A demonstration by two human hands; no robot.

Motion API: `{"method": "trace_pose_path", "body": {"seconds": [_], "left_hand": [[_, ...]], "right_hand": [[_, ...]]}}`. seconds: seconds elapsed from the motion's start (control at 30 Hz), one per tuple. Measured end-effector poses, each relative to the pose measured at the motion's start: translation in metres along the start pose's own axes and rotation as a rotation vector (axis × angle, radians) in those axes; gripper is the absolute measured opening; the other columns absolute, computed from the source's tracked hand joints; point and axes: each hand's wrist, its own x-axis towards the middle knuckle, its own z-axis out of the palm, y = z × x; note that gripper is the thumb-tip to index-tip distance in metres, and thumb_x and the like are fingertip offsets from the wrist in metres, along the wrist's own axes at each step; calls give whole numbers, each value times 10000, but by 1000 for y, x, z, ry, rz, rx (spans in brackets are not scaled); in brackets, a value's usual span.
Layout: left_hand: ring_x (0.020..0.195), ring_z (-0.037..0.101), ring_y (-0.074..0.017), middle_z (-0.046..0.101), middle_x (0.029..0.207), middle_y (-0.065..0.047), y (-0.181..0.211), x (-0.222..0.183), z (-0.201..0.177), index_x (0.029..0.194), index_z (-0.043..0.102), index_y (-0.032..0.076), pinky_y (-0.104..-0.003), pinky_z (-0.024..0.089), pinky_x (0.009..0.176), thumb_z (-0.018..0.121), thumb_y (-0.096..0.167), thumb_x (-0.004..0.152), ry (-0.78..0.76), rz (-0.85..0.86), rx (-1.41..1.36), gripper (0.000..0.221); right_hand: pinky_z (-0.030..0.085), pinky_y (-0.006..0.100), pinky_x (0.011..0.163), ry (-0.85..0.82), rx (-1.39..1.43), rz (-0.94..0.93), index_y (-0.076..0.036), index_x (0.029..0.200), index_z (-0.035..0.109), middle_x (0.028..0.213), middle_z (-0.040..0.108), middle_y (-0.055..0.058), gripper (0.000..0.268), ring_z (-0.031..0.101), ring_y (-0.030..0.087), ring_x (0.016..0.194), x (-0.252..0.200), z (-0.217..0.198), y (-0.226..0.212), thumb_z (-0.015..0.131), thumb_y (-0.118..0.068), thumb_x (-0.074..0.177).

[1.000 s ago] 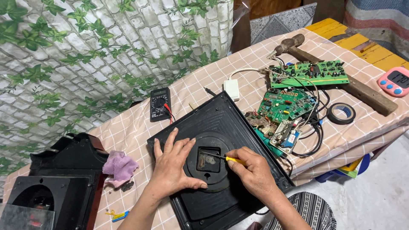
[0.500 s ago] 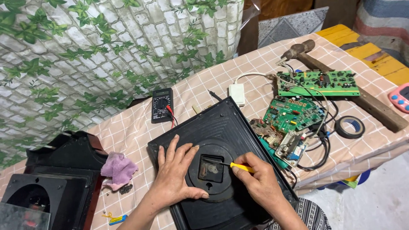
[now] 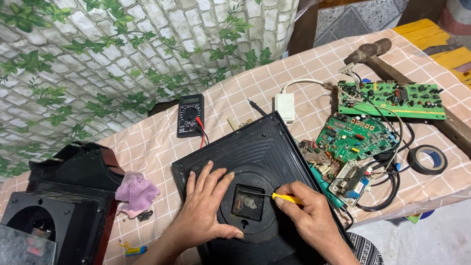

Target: Removing screws from the back panel of an electronic device to disassemble it.

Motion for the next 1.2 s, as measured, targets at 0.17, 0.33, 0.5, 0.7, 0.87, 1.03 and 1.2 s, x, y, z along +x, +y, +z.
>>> {"method": "trace_pose_path", "body": {"seconds": [0.17, 0.33, 0.5, 0.7, 0.87, 1.03, 1.2], "left_hand": [[1544, 105, -429, 351, 1565, -171, -2, 0, 3, 1550, 365, 48, -755, 41, 1111, 575, 904, 656, 35, 21, 13, 1255], [1542, 105, -438, 361, 1557, -182, 1, 0, 0, 1546, 367, 46, -782, 32, 1095, 518, 913, 656, 39, 19, -8, 1252], [1540, 104, -440, 353, 1557, -183, -1, 0, 0, 1547, 359, 46, -783, 30, 1095, 551, 898, 660, 28, 25, -18, 1245], [1537, 116, -434, 357, 1554, -178, -4, 0, 5, 1541, 370, 44, -757, 56, 1112, 634, 897, 632, 41, 32, 31, 1274], [1538, 109, -436, 347, 1562, -177, -4, 0, 5, 1547, 361, 49, -758, 51, 1113, 656, 895, 628, 40, 35, 45, 1284], [1536, 120, -436, 352, 1557, -172, -4, 0, 7, 1540, 367, 55, -755, 68, 1115, 698, 895, 605, 48, 35, 70, 1299], [1537, 111, -440, 341, 1564, -171, -6, -1, 8, 1544, 358, 61, -752, 61, 1117, 756, 873, 588, 38, 29, 56, 1316]], "right_hand": [[487, 269, 699, -6, 7, -36, -74, 854, 763, 847, 753, 8, 126, 639, 111, 754, -3, 0, 2, 731, -193, 879], [488, 284, 705, -43, -4, -25, -69, 858, 768, 852, 751, 16, 140, 642, 122, 763, 0, -2, 1, 732, -201, 887], [497, 268, 699, 15, -69, -134, -88, 855, 733, 831, 735, 0, 122, 646, 109, 747, -7, 3, -1, 707, -199, 899], [482, 265, 701, 65, -52, -176, -86, 864, 731, 828, 714, 4, 100, 637, 116, 741, -9, 7, -5, 708, -177, 901], [483, 274, 699, 64, -43, -177, -84, 866, 735, 823, 712, 9, 113, 638, 123, 737, -9, 7, -3, 703, -186, 903], [491, 279, 701, 68, -39, -162, -80, 871, 740, 834, 723, 14, 120, 649, 128, 749, -10, 7, -1, 704, -191, 899], [501, 284, 708, 77, -33, -151, -80, 882, 747, 842, 731, 19, 124, 663, 132, 759, -12, 7, -1, 706, -196, 897]]}}
